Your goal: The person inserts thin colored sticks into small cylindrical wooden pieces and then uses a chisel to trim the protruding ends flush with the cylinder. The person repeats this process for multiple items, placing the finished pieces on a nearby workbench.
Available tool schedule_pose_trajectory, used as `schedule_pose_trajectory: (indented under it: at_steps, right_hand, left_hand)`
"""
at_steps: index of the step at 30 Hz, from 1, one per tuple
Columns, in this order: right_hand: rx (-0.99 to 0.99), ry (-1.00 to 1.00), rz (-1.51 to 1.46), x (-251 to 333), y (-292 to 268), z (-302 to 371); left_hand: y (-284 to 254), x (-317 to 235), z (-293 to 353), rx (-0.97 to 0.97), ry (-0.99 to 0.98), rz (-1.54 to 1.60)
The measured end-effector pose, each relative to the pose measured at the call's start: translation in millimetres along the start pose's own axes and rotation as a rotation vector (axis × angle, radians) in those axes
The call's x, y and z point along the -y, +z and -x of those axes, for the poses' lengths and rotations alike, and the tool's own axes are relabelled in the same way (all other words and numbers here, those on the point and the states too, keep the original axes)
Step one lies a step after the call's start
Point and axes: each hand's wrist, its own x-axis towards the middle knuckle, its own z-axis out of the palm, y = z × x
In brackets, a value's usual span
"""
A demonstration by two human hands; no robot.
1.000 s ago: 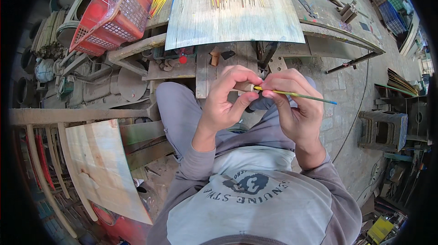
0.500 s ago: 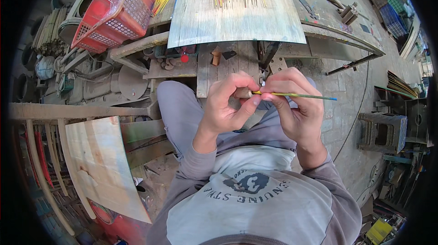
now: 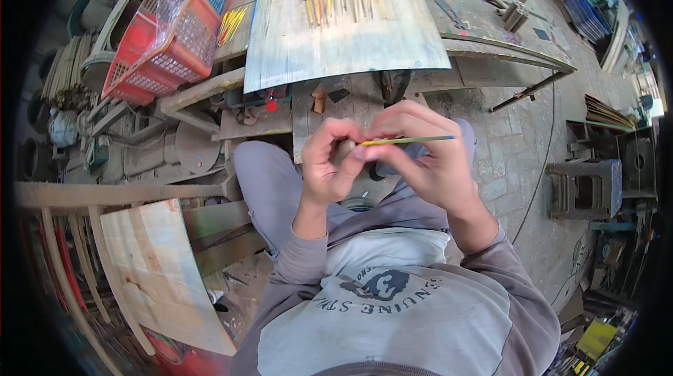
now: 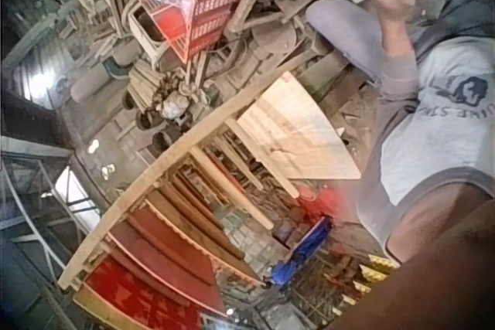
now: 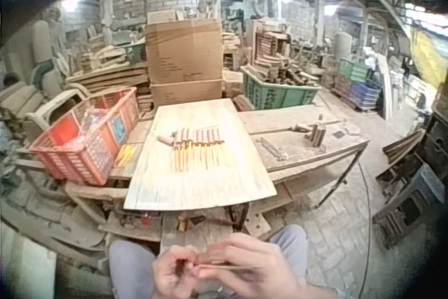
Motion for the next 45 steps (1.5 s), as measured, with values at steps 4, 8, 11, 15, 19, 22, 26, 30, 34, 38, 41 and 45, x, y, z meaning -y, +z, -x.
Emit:
schedule_pose_trajectory:
  at_steps: [4,8,11,15,19,22,26,30,34,38,41,45]
  right_hand:
    - [-0.011,0.344,-0.345,-48,-34,-12]
    - [-0.529,0.369,0.412,-191,-106,-60]
    - [-0.500,0.350,1.087,-284,-130,-84]
    - [-0.142,0.688,1.103,-280,-144,-109]
    - [-0.110,0.653,0.952,-307,-163,-118]
    - [0.077,0.805,0.934,-321,-186,-128]
    - [-0.213,0.574,0.667,-282,-183,-88]
    - [-0.308,0.668,0.131,-156,-137,-20]
    - [-0.013,0.697,-0.117,-92,-69,63]
    - [-0.248,0.652,-0.223,-94,-63,92]
    - [-0.596,0.619,-0.688,-80,-75,75]
    - [-0.375,0.395,0.204,-82,-66,84]
  left_hand:
    - [-12,7,13,-0.023,-0.142,0.164]
    - [-26,10,25,-0.050,-0.235,0.225]
    - [-30,12,32,-0.134,-0.255,0.217]
    - [-37,8,34,-0.169,-0.244,0.156]
    - [-43,0,35,-0.173,-0.269,0.051]
    - [-45,1,32,-0.140,-0.261,-0.003]
    - [-49,-4,31,-0.134,-0.249,-0.062]
    - [-51,-3,36,-0.135,-0.261,-0.140]
    - [-32,10,18,-0.040,-0.279,-0.217]
    - [-14,17,5,0.089,-0.257,-0.303]
    - [-1,18,2,0.159,-0.252,-0.342]
    - [13,21,0,0.213,-0.269,-0.321]
